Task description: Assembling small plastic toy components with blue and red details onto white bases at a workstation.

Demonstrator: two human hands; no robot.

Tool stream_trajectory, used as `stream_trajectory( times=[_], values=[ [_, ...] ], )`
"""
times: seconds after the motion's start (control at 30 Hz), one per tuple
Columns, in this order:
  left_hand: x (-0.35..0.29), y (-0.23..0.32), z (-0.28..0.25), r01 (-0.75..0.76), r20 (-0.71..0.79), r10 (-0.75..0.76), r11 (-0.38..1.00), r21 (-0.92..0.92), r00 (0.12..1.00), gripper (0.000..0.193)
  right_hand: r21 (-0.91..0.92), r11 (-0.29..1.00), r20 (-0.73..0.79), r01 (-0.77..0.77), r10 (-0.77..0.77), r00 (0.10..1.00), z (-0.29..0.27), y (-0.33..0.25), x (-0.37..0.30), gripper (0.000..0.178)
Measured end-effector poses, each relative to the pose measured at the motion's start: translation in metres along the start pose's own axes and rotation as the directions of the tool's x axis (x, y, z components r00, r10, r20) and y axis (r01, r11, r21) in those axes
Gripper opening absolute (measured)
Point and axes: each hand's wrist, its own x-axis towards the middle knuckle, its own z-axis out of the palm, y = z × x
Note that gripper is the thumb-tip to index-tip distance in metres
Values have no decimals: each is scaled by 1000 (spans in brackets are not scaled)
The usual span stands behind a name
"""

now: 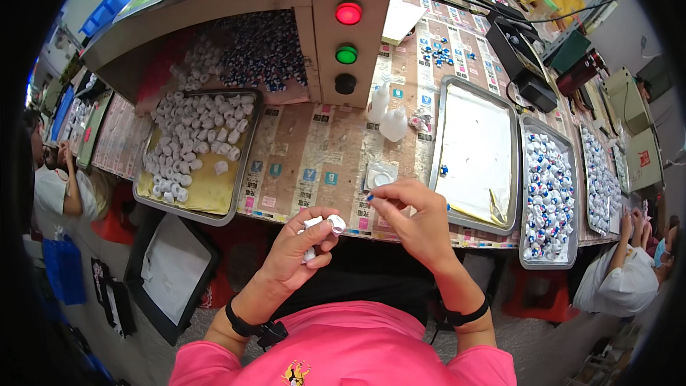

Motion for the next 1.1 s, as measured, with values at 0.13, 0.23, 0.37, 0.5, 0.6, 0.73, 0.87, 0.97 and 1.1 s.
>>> stream_trajectory(
  times=[0.13,0.23,0.37,0.5,0.6,0.73,0.87,0.97,1.1],
  values=[
    [1,-2,1,-2,-7,2,1000,18,1000,25,262,962,116,-75,45,992,3,-9,-17,15],
    [2,-3,2,-1,9,1,999,36,1000,25,347,931,160,-110,57,985,3,-14,-22,16],
    [2,-6,2,-20,27,18,997,75,999,25,380,914,166,-143,84,982,6,-9,-25,16],
    [2,-10,-2,-42,27,39,992,122,999,26,381,903,211,-199,124,970,7,-8,-27,16],
    [1,-10,0,-77,32,72,981,177,997,25,388,894,251,-225,132,959,7,-9,-28,16],
    [0,-11,0,-96,33,91,975,201,995,22,454,853,287,-260,136,948,8,-4,-30,16],
    [-1,-14,1,-45,5,45,978,203,999,21,421,871,331,-251,110,937,2,-1,-24,15],
    [2,-15,8,6,-35,1,976,219,999,23,478,808,392,-345,155,907,-8,1,-21,14],
    [3,-11,11,0,40,-5,991,131,999,31,443,879,236,-176,75,969,-21,3,-22,12]
  ],
)
